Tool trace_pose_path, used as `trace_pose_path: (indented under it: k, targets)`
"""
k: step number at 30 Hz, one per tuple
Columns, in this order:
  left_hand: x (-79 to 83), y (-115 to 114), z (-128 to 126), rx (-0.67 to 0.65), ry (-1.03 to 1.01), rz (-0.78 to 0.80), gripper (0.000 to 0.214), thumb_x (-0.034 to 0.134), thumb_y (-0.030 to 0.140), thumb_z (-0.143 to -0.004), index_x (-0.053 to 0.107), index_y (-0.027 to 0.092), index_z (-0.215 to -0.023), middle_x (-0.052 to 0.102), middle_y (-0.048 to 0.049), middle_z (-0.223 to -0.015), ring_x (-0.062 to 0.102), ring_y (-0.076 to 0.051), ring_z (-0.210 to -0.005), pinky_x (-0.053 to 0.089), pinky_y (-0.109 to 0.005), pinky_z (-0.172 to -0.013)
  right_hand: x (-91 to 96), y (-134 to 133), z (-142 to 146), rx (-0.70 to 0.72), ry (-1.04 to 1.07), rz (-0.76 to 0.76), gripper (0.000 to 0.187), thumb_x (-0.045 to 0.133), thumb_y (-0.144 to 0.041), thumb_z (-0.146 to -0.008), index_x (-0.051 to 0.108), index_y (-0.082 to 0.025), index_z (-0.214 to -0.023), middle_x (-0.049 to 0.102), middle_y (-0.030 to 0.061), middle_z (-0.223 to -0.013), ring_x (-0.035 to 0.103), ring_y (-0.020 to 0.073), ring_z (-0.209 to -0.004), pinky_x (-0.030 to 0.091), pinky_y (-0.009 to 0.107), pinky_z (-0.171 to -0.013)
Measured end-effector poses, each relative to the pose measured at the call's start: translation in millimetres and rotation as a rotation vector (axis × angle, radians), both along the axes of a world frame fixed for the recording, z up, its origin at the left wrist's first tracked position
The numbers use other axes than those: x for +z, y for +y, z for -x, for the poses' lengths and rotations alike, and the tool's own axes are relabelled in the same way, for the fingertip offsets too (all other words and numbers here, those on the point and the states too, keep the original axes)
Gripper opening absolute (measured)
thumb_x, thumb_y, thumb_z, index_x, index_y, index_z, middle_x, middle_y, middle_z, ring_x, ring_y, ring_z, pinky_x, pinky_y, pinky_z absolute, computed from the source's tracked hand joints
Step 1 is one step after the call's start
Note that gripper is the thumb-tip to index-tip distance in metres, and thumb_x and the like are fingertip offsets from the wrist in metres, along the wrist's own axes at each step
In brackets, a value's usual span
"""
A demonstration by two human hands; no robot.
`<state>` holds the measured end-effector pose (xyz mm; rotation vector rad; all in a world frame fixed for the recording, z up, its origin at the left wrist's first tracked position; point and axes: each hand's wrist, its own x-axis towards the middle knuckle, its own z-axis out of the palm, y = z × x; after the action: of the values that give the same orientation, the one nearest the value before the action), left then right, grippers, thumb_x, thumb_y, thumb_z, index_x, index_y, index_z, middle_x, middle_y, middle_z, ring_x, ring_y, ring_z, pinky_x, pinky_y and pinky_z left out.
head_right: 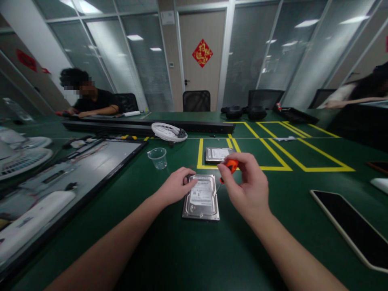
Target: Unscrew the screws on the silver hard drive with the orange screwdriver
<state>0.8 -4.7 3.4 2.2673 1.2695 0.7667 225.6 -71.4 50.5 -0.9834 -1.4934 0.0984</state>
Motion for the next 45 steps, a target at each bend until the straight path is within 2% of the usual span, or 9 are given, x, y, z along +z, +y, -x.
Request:
trace_pose_path:
  k: [5,11,15,28,32,36,40,43,45]
  targets:
    - [1.0,-0.1,0.1,0.000,0.000,0.001,0.030,0.060,0.036,-0.098,0.073,0.016,-0.115,0.067,-0.0089,-0.107,0.064,-0.022,-0.091,0.051,-0.037,-0.085,-1.8,-1.2,0.7,0.022,-0.017,0.012,0.032,0.076,-0.022,-0.090,0.067,-0.027,-0.120,0.072,0.0044,-0.111,0.072,0.0210,-0.098,0.059,0.039,-0.087]
    - [2.9,-0.6,-0.1,-0.003,-0.002,0.013,0.030,0.060,0.036,-0.098,0.073,0.016,-0.115,0.067,-0.0091,-0.108,0.064,-0.022,-0.091,0.051,-0.036,-0.086,5.1,-7.9,2.6,0.078,0.023,0.035,0.029,0.051,-0.025,-0.104,0.070,-0.028,-0.127,0.076,0.0055,-0.116,0.072,0.0202,-0.105,0.058,0.039,-0.092]
    - [2.5,-0.4,-0.2,0.002,-0.002,0.010,0.028,0.060,0.035,-0.097,0.073,0.016,-0.114,0.067,-0.0090,-0.108,0.064,-0.022,-0.093,0.052,-0.036,-0.087,6.1,-9.2,2.8,0.070,0.025,0.046,0.033,0.048,-0.023,-0.106,0.070,-0.028,-0.129,0.077,0.0044,-0.116,0.070,0.0205,-0.112,0.054,0.041,-0.102]
    - [0.1,0.7,-0.2,0.000,-0.002,-0.011,0.028,0.060,0.036,-0.097,0.073,0.016,-0.113,0.067,-0.0089,-0.106,0.064,-0.022,-0.092,0.052,-0.036,-0.087,1.0,-2.5,4.0,-0.032,0.054,0.019,0.019,0.074,-0.025,-0.091,0.066,-0.025,-0.109,0.070,0.0047,-0.104,0.070,0.0195,-0.094,0.057,0.036,-0.083]
    - [1.2,0.3,-0.6,0.002,0.003,0.000,0.029,0.060,0.036,-0.098,0.073,0.017,-0.114,0.067,-0.0092,-0.107,0.064,-0.022,-0.092,0.052,-0.036,-0.086,-1.5,-2.3,2.9,0.012,0.054,0.040,0.028,0.075,-0.025,-0.090,0.065,-0.027,-0.116,0.071,0.0038,-0.106,0.072,0.0204,-0.092,0.059,0.039,-0.081]
    - [3.0,-1.1,-0.4,0.002,0.004,0.006,0.030,0.059,0.037,-0.098,0.073,0.017,-0.115,0.067,-0.0093,-0.108,0.064,-0.022,-0.093,0.052,-0.037,-0.086,0.1,-4.7,1.5,0.020,0.008,0.051,0.022,0.067,-0.028,-0.096,0.070,-0.028,-0.118,0.073,0.0048,-0.109,0.073,0.0215,-0.093,0.060,0.040,-0.078]
    - [4.0,-1.7,0.0,0.002,0.013,0.010,0.030,0.059,0.037,-0.098,0.073,0.017,-0.115,0.067,-0.0087,-0.106,0.064,-0.022,-0.091,0.052,-0.037,-0.085,5.2,-8.3,1.8,0.076,0.031,0.032,0.029,0.051,-0.027,-0.104,0.071,-0.028,-0.125,0.076,0.0062,-0.113,0.072,0.0233,-0.105,0.059,0.045,-0.091]
    - [4.0,-1.5,-0.2,0.005,0.009,0.009,0.030,0.060,0.037,-0.098,0.073,0.017,-0.115,0.067,-0.0088,-0.107,0.064,-0.022,-0.092,0.052,-0.036,-0.086,6.3,-9.4,1.5,0.071,0.025,0.033,0.033,0.049,-0.024,-0.104,0.071,-0.028,-0.128,0.077,0.0055,-0.119,0.071,0.0245,-0.114,0.055,0.048,-0.103]
    - [3.8,-1.3,-0.3,0.005,0.010,0.009,0.030,0.060,0.037,-0.098,0.073,0.017,-0.115,0.067,-0.0087,-0.107,0.064,-0.021,-0.090,0.052,-0.035,-0.085,5.3,-9.2,1.2,0.061,0.013,0.038,0.033,0.050,-0.024,-0.104,0.070,-0.029,-0.129,0.077,0.0054,-0.120,0.071,0.0241,-0.113,0.055,0.047,-0.104]
